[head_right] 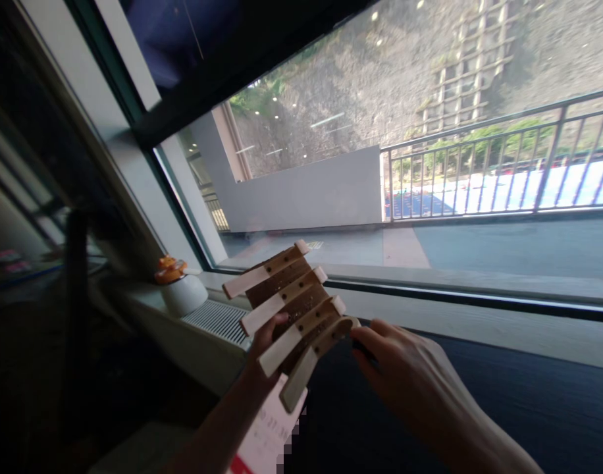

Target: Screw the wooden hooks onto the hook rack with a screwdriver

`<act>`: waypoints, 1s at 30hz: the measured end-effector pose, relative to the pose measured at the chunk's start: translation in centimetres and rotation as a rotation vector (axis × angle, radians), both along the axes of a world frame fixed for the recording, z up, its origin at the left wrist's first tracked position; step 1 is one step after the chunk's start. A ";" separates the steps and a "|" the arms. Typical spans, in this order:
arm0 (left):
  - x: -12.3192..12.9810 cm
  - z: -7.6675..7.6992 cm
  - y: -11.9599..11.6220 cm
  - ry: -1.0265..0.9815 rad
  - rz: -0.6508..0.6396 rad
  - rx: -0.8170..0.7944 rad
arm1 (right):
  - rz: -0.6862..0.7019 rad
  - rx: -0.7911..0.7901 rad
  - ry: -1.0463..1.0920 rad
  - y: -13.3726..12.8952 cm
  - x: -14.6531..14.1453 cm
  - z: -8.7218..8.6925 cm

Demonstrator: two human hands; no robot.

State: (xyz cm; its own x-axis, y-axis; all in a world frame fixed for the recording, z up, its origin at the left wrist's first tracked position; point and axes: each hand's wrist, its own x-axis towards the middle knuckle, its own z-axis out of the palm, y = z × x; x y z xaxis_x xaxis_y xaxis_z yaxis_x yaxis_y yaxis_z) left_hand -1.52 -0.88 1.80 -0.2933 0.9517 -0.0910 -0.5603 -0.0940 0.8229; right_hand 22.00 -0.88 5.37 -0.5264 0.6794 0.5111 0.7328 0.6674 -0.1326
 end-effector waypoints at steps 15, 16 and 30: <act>-1.1 0.0 0.2 0.009 -0.023 0.035 | -0.002 0.029 0.054 -0.8 -2.2 -1.7; -1.2 -0.1 0.2 0.036 -0.016 0.040 | -0.025 -0.032 0.088 -0.7 -2.2 -1.9; 0.4 0.9 -0.8 0.157 0.118 0.054 | -0.069 -0.031 0.100 -0.6 -2.5 -2.0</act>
